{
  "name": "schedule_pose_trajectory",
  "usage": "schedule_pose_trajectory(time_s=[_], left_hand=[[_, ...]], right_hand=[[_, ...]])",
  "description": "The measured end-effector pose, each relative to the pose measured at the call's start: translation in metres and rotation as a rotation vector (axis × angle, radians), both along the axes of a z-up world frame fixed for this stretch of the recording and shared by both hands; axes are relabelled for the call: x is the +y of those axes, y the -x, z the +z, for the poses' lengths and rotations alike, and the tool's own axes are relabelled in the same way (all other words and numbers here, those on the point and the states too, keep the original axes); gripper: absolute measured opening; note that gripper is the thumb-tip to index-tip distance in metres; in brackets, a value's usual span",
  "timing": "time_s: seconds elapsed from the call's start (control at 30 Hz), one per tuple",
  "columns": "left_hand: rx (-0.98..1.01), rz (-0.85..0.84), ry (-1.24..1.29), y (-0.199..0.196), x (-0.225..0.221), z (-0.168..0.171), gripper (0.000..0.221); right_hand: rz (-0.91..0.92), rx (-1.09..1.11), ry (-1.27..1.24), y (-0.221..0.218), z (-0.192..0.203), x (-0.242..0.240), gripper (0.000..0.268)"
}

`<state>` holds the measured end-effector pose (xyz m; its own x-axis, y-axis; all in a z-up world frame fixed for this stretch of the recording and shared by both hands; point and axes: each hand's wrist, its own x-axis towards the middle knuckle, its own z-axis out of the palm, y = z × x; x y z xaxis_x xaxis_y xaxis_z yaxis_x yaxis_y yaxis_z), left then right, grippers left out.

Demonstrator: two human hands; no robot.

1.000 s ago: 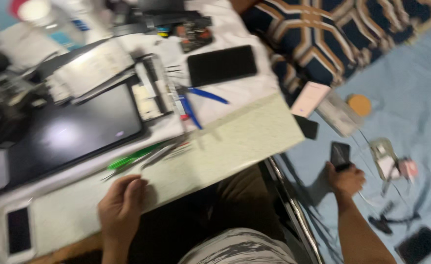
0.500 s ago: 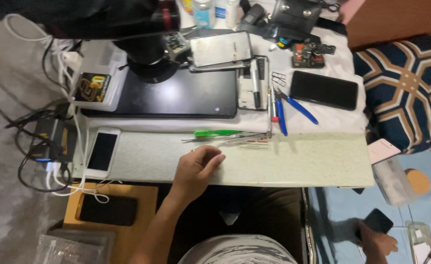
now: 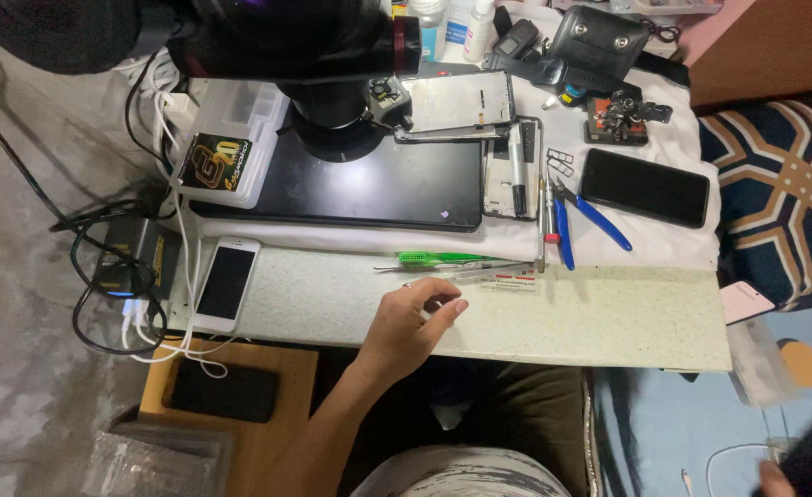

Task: The person picks up a smartphone, unlocks it, and uses a metal prying tool to separate the back cover. They then use a plastic card to further pry the edges and remove the back cover, exposing the internal components.

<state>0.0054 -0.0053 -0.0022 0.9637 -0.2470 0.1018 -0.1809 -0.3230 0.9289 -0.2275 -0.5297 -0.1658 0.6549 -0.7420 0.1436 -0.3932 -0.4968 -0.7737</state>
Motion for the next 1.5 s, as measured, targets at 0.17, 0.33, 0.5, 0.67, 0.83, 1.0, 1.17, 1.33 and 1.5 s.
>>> schedule_pose_trajectory(time_s=[0.17,0.33,0.5,0.67,0.83,1.0,1.17,1.33,1.5], left_hand=[[0.038,-0.153,0.075,-0.004,-0.004,0.004,0.023],[0.286,-0.251,0.456,-0.015,0.004,-0.022,0.035],[0.449,-0.243,0.847,-0.016,0.011,-0.041,0.041],[0.466,-0.168,0.933,-0.019,0.019,-0.039,0.037],[0.469,-0.191,0.957,-0.022,0.021,-0.036,0.037],[0.516,-0.206,1.029,-0.019,0.024,-0.032,0.038],[0.512,-0.214,1.004,-0.023,0.025,-0.034,0.038],[0.513,-0.221,1.037,-0.021,0.025,-0.038,0.037],[0.513,-0.218,1.021,-0.02,0.025,-0.039,0.036]], right_hand=[[0.365,0.0,-0.022,-0.094,0.11,0.169,0.101],[0.765,-0.052,-0.003,-0.181,0.184,0.306,0.099],[0.821,-0.045,-0.1,-0.217,0.198,0.371,0.097],[0.998,-0.133,-0.17,-0.224,0.189,0.378,0.11],[1.122,-0.017,-0.519,-0.222,0.183,0.359,0.12],[1.225,-0.052,-0.681,-0.218,0.182,0.354,0.119],[1.172,0.082,-0.69,-0.217,0.184,0.35,0.118],[1.242,-0.023,-0.773,-0.214,0.18,0.346,0.114],[1.213,-0.05,-0.788,-0.213,0.178,0.347,0.109]])
